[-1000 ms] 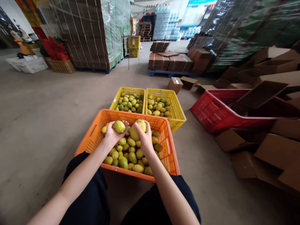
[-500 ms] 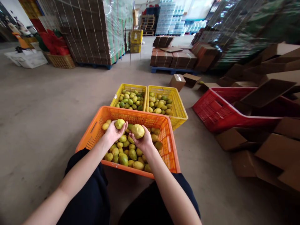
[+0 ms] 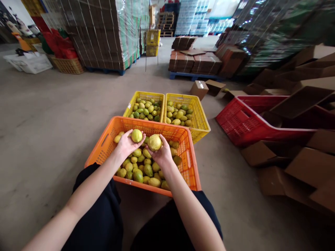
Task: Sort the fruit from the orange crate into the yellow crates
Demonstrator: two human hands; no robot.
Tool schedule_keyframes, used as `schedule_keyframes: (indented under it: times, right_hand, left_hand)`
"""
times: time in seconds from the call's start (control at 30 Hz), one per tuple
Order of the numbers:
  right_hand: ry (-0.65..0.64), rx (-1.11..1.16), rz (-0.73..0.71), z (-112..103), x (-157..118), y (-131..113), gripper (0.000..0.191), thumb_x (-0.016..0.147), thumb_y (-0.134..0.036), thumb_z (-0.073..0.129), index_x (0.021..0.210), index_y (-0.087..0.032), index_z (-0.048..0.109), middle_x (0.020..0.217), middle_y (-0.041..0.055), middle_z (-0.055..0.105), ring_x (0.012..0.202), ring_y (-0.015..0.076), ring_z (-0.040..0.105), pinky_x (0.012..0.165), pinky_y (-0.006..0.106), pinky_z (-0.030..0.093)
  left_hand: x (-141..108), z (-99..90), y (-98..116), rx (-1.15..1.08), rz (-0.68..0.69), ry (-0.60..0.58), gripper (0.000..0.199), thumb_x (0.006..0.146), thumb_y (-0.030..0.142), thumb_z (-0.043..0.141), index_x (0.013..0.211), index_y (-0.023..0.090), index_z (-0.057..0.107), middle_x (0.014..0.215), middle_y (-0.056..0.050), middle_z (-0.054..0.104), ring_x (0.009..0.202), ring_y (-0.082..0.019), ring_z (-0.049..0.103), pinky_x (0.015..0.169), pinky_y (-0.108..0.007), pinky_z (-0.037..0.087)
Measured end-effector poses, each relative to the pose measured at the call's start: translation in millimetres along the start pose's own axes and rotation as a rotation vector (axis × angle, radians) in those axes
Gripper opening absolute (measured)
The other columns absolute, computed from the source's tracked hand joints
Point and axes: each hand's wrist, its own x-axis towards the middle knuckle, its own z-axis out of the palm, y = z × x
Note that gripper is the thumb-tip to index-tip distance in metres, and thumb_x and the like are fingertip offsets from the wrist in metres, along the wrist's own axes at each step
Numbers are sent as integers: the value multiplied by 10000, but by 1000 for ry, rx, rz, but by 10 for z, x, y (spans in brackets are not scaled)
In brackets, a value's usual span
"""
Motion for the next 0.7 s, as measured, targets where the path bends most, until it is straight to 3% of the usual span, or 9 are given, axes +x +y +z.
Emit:
schedule_keyframes:
  times: [0.13, 0.33, 0.5, 0.63, 0.7]
  right_hand:
    - [12, 6, -26, 19, -16, -15, 175, 885, -370, 583, 857, -200, 607, 647, 3, 685, 575, 155, 655, 538, 266, 577]
    - [-51, -13, -12, 11, -22, -19, 207, 863, -417, 599, 823, -216, 574, 597, -3, 644, 508, 148, 603, 419, 229, 509]
    - [-85, -53, -44, 4, -40, -8, 236, 859, -451, 613, 869, -218, 584, 651, -7, 664, 550, 152, 637, 465, 243, 544]
    - [-159, -57, -101, 4, -72, -4, 363, 842, -596, 568, 921, -242, 594, 744, 12, 696, 664, 205, 689, 519, 311, 571]
    - [-211, -38, -146, 9, -87, -4, 434, 823, -670, 529, 938, -257, 599, 796, 22, 713, 752, 234, 705, 590, 364, 588]
  left_hand:
    - [53, -24, -6, 22, 37, 33, 185, 960, 272, 462, 949, 132, 583, 796, -88, 637, 747, -202, 667, 607, -330, 618]
    - [10, 17, -1, -44, 9, 10, 236, 969, 337, 471, 1017, 128, 570, 838, -97, 637, 774, -181, 667, 540, -227, 586]
    - [-15, -16, 13, -36, -33, -19, 225, 933, 313, 482, 983, 123, 591, 775, -85, 628, 743, -182, 657, 531, -222, 560]
    - [-31, -39, 16, 0, 26, -65, 321, 904, 414, 433, 911, 153, 621, 785, -84, 657, 730, -209, 660, 600, -327, 572]
    - [-50, -25, 20, 47, 54, -90, 331, 884, 417, 433, 856, 152, 631, 744, -73, 657, 676, -193, 652, 582, -314, 555]
